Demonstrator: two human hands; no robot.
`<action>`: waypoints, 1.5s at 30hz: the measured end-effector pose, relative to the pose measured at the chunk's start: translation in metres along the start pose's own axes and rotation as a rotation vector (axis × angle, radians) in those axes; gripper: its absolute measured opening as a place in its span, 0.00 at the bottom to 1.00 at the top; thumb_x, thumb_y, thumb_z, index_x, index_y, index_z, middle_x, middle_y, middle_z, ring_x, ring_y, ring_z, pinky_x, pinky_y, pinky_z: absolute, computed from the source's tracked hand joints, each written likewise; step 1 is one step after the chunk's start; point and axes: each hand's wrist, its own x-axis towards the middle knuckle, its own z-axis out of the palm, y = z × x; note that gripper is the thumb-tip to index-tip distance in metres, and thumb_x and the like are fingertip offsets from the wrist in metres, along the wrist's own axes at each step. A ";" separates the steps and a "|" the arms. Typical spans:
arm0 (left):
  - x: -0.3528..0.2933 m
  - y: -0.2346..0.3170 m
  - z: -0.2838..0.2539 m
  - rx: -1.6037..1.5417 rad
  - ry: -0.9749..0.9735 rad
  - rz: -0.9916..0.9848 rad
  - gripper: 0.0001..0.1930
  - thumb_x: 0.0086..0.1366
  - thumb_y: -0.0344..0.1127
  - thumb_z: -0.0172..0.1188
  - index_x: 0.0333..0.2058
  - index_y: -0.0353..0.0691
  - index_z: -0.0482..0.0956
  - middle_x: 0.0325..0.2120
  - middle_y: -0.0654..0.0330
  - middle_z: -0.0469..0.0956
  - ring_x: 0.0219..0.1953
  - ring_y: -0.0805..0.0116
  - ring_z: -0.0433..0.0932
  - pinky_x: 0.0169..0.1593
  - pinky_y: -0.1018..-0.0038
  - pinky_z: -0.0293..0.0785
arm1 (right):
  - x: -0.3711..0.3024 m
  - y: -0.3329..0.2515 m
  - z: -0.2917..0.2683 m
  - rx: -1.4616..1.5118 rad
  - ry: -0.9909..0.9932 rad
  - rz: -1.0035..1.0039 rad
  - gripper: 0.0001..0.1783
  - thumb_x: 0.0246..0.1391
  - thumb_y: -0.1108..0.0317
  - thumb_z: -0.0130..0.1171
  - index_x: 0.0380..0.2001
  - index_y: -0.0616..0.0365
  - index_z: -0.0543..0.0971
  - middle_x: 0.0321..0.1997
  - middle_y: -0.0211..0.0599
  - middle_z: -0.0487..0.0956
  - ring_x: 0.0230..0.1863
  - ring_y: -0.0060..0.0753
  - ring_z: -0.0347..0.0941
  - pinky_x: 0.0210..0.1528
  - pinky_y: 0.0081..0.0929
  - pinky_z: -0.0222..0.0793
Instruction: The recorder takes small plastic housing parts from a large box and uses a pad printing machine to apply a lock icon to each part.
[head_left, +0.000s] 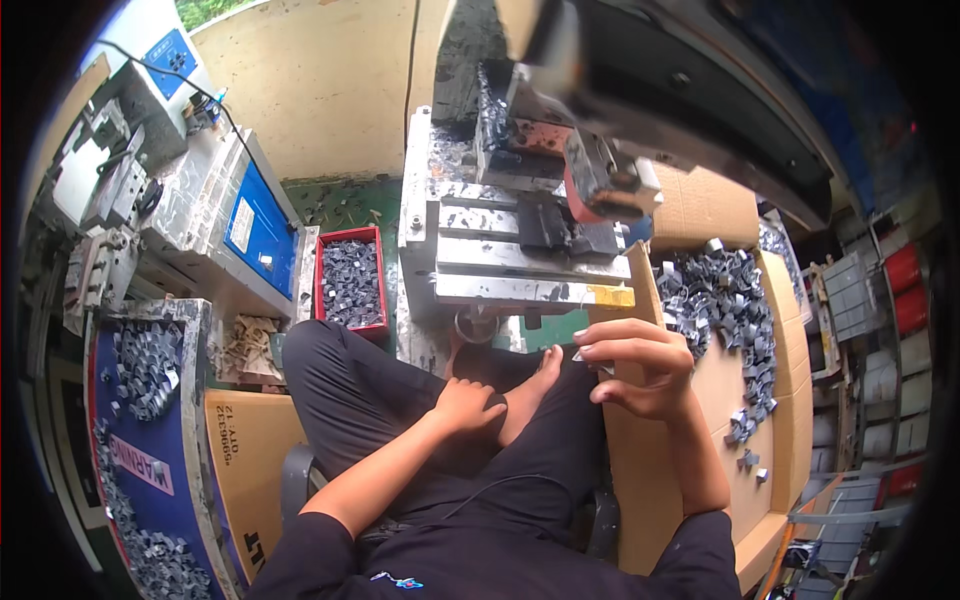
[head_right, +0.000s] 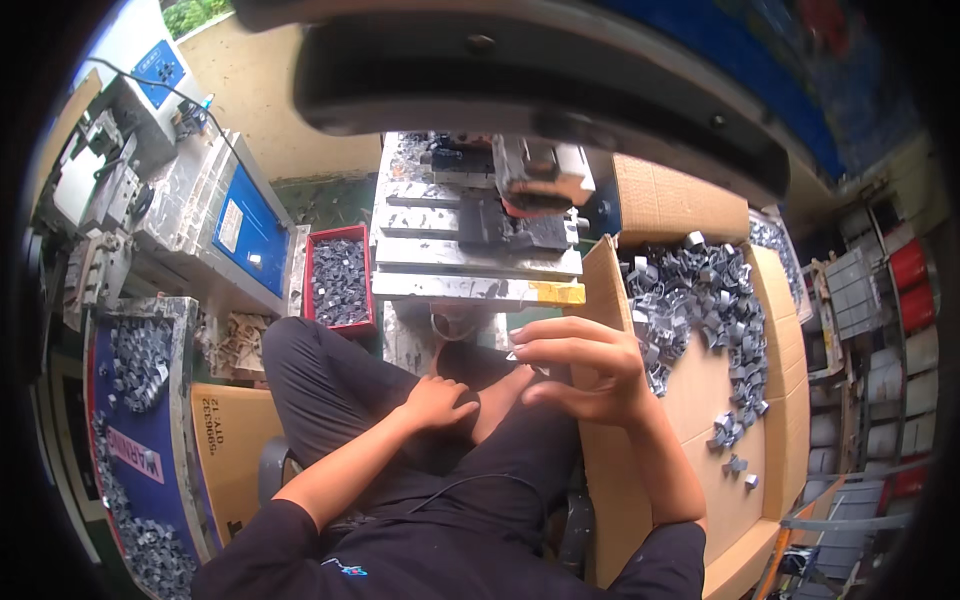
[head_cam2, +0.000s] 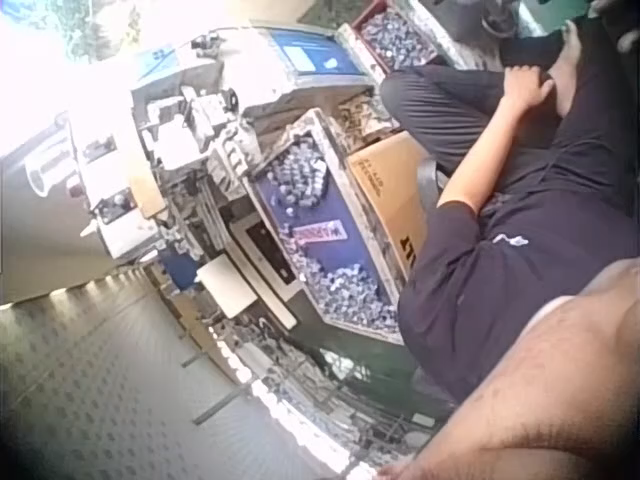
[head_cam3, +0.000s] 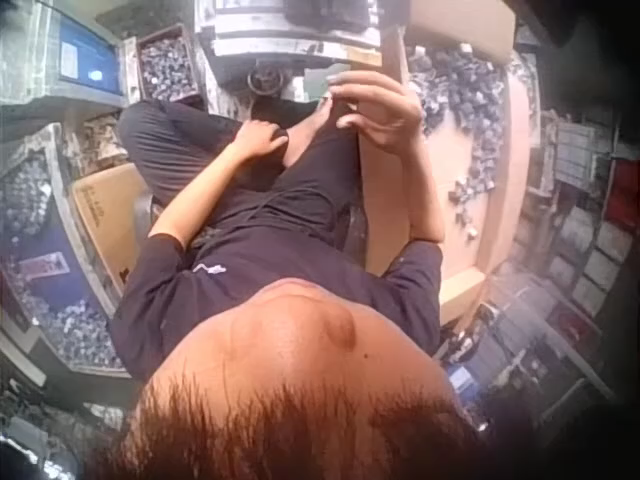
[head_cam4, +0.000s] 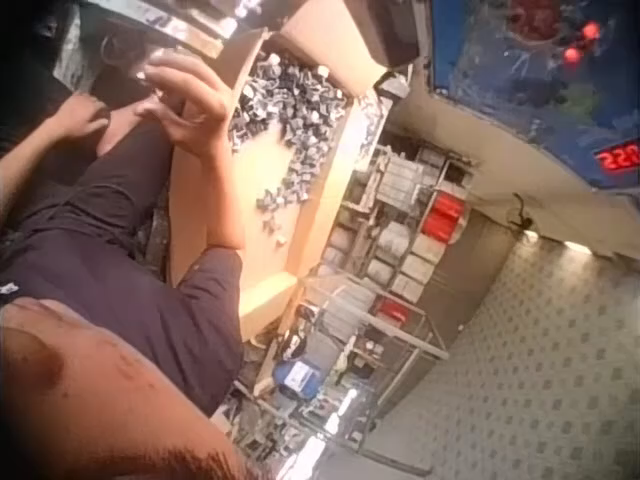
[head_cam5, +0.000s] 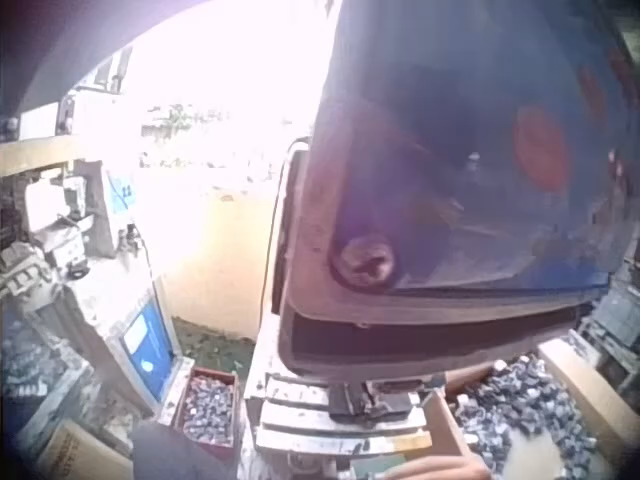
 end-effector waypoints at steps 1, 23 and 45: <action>0.000 0.000 -0.001 0.016 -0.022 -0.009 0.28 0.68 0.61 0.55 0.45 0.40 0.85 0.41 0.48 0.85 0.46 0.47 0.82 0.53 0.55 0.72 | 0.002 -0.001 0.000 -0.024 0.036 -0.025 0.22 0.44 0.66 0.80 0.44 0.61 0.87 0.49 0.46 0.86 0.47 0.40 0.85 0.48 0.32 0.82; -0.009 -0.006 0.005 0.010 0.082 -0.014 0.24 0.68 0.56 0.59 0.41 0.38 0.84 0.39 0.50 0.83 0.44 0.53 0.81 0.51 0.58 0.69 | 0.045 0.000 0.001 -0.365 0.240 0.136 0.17 0.50 0.87 0.65 0.45 0.66 0.83 0.54 0.52 0.83 0.58 0.44 0.80 0.62 0.38 0.74; -0.008 -0.006 0.007 0.066 0.040 -0.052 0.26 0.67 0.55 0.59 0.49 0.37 0.83 0.40 0.49 0.84 0.44 0.51 0.80 0.52 0.58 0.68 | 0.081 0.017 0.003 -0.456 0.316 0.187 0.13 0.53 0.85 0.66 0.44 0.66 0.84 0.52 0.48 0.86 0.51 0.35 0.83 0.54 0.29 0.77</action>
